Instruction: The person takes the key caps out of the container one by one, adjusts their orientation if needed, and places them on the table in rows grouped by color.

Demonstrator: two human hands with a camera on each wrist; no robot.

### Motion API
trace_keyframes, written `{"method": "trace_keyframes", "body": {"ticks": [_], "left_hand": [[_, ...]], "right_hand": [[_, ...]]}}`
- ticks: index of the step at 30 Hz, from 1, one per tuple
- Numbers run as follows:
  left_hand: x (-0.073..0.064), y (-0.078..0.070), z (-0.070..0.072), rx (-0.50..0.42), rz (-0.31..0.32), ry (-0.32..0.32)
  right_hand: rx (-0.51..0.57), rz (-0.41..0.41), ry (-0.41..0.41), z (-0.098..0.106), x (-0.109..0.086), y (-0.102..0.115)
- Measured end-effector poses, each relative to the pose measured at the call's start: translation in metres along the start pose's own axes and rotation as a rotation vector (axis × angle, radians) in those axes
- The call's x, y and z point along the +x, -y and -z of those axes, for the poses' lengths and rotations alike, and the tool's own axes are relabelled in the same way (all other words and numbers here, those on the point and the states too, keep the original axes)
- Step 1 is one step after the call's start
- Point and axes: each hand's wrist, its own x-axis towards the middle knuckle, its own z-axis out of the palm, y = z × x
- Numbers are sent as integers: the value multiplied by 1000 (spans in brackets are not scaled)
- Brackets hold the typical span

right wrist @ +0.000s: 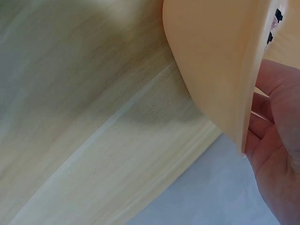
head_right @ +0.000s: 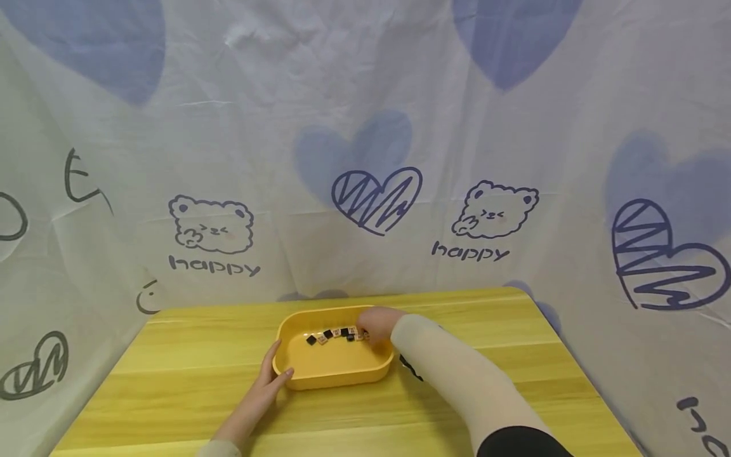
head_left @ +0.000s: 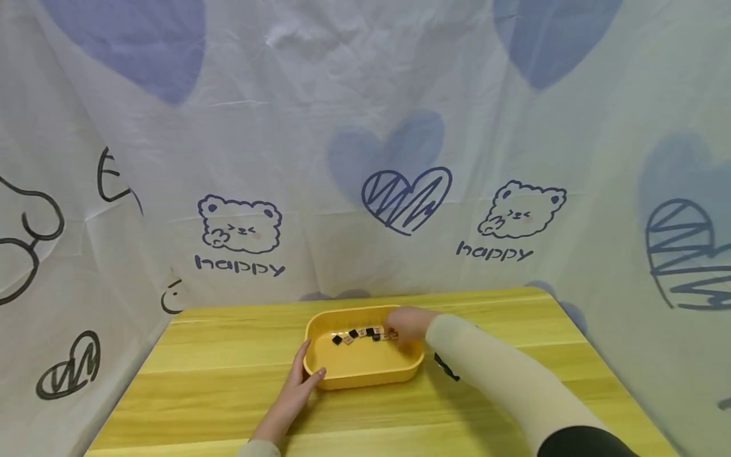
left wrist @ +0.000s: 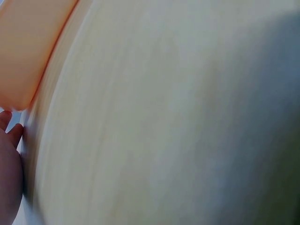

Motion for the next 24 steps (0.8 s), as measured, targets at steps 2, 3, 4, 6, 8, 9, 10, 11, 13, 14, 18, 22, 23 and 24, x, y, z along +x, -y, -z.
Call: {"method": "trace_keyframes", "body": {"ticks": [2,3,4,6,8,9,10,11,13,14,18,22,23,24], "left_hand": [[0,0,-1,6,0,2],[0,1,-1,6,2,-2],[-1,0,-1,7,-1,-3],[0,3,0,4,-2,-2],[0,3,0,-3,-9,0],[1,3,0,-6,-11,-1],[1,3,1,-4,-15,0],[1,3,1,-3,-18,1],[0,0,1,-2,-27,3],[-1,0,1,1,-27,2],[-2,0,1,3,-29,7],[-1,1,1,6,-22,6],[-1,1,1,6,-22,5],[0,0,1,1,-19,3]], "right_hand": [[4,7,-2,-1,0,-1],[0,11,-5,-2,0,-2],[-5,23,-7,-2,1,-2],[-16,53,-15,-4,1,-4],[-29,83,-21,-5,2,-5],[-40,100,-24,-6,2,-6],[-45,116,-28,-7,2,-6],[-48,126,-30,-7,2,-5],[-53,137,-26,-10,1,-5],[-60,144,-23,-11,1,-4],[-60,157,-24,-13,-3,-3],[-21,168,-62,-11,-6,-2],[-10,172,-72,-10,-7,-2],[6,174,-79,-8,-8,-2]]}}
